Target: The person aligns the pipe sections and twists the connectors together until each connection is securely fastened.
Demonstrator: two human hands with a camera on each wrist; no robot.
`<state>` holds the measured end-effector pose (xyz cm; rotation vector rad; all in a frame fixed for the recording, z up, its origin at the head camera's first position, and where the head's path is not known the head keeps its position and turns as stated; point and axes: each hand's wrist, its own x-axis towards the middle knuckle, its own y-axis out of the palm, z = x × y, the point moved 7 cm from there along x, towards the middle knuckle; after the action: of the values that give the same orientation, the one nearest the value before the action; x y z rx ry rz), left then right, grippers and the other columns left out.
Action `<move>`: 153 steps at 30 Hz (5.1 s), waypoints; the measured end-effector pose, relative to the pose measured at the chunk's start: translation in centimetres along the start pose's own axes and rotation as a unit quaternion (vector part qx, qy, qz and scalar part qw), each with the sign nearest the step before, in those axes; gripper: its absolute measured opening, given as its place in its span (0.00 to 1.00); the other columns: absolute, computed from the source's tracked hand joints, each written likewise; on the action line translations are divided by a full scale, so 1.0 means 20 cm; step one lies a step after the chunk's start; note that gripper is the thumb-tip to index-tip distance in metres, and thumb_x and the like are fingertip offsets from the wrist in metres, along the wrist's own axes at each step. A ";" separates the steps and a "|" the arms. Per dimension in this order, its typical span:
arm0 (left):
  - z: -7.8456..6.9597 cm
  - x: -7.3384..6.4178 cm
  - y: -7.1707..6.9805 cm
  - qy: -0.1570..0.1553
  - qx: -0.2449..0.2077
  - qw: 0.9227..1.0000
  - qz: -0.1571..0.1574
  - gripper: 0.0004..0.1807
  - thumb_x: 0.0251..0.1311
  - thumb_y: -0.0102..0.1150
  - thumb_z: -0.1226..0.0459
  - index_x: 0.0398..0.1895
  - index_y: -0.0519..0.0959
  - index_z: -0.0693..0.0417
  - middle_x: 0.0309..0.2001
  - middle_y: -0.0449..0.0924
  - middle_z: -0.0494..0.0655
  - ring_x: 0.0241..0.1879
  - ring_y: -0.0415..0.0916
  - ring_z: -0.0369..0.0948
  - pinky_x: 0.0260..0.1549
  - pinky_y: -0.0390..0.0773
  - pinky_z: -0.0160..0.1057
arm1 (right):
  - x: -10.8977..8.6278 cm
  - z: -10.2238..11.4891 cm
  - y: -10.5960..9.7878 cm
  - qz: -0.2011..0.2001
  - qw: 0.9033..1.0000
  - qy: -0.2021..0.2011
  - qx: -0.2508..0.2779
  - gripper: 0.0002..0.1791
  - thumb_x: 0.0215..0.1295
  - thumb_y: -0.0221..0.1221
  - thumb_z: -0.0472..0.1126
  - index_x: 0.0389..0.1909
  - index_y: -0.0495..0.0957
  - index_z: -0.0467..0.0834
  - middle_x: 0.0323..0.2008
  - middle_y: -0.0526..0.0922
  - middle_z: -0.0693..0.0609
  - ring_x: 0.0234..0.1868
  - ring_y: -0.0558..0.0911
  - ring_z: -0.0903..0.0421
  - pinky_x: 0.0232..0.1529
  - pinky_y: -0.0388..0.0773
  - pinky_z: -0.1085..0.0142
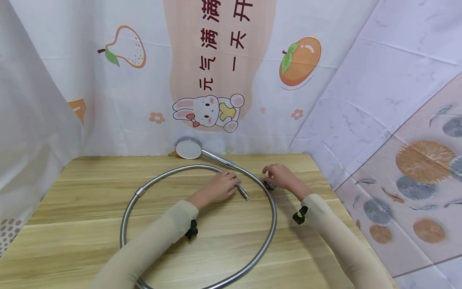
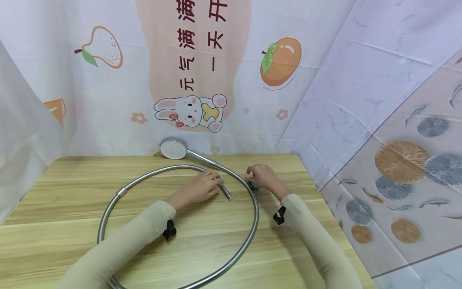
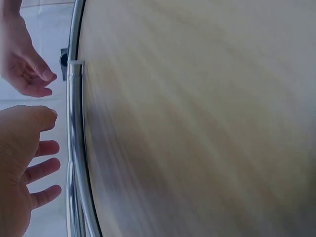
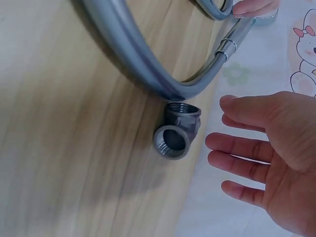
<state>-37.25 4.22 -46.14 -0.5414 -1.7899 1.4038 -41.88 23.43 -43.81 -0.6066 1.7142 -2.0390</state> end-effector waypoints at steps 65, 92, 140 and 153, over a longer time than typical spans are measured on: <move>0.06 0.02 -0.24 -0.057 -0.112 0.980 -0.156 0.11 0.69 0.62 0.60 0.51 0.84 0.49 0.51 0.86 0.45 0.55 0.80 0.46 0.58 0.75 0.50 | -0.01 -0.06 0.08 0.117 0.989 0.088 0.029 0.06 0.60 0.70 0.38 0.28 0.84 0.40 0.24 0.82 0.52 0.26 0.73 0.58 0.31 0.72 0.64; 0.34 -0.04 -0.57 -0.117 -0.128 0.963 -0.204 0.12 0.69 0.62 0.59 0.52 0.85 0.49 0.46 0.87 0.46 0.50 0.80 0.47 0.55 0.74 0.52 | 0.11 -0.01 -0.04 -0.035 0.988 0.051 0.143 0.12 0.58 0.71 0.36 0.41 0.84 0.37 0.32 0.85 0.48 0.34 0.81 0.54 0.38 0.79 0.59; 0.38 0.07 -0.45 -0.116 -0.126 0.963 -0.211 0.12 0.68 0.64 0.59 0.49 0.87 0.51 0.46 0.87 0.48 0.50 0.81 0.49 0.59 0.74 0.54 | 0.23 0.38 -0.31 -0.225 0.956 -0.034 0.183 0.17 0.57 0.73 0.33 0.48 0.84 0.38 0.39 0.84 0.47 0.38 0.80 0.54 0.43 0.80 0.60; 0.36 0.05 -0.47 -0.095 -0.089 0.961 -0.245 0.11 0.68 0.63 0.58 0.49 0.87 0.50 0.42 0.86 0.47 0.47 0.80 0.49 0.56 0.75 0.54 | 0.22 0.38 -0.35 -0.232 0.954 -0.032 0.188 0.18 0.58 0.73 0.35 0.49 0.83 0.39 0.40 0.86 0.46 0.42 0.80 0.51 0.45 0.80 0.56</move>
<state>-42.18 -2.24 -37.60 -0.0353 -2.0390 0.9811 -41.46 15.88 -35.51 -0.9985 1.1696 -2.5418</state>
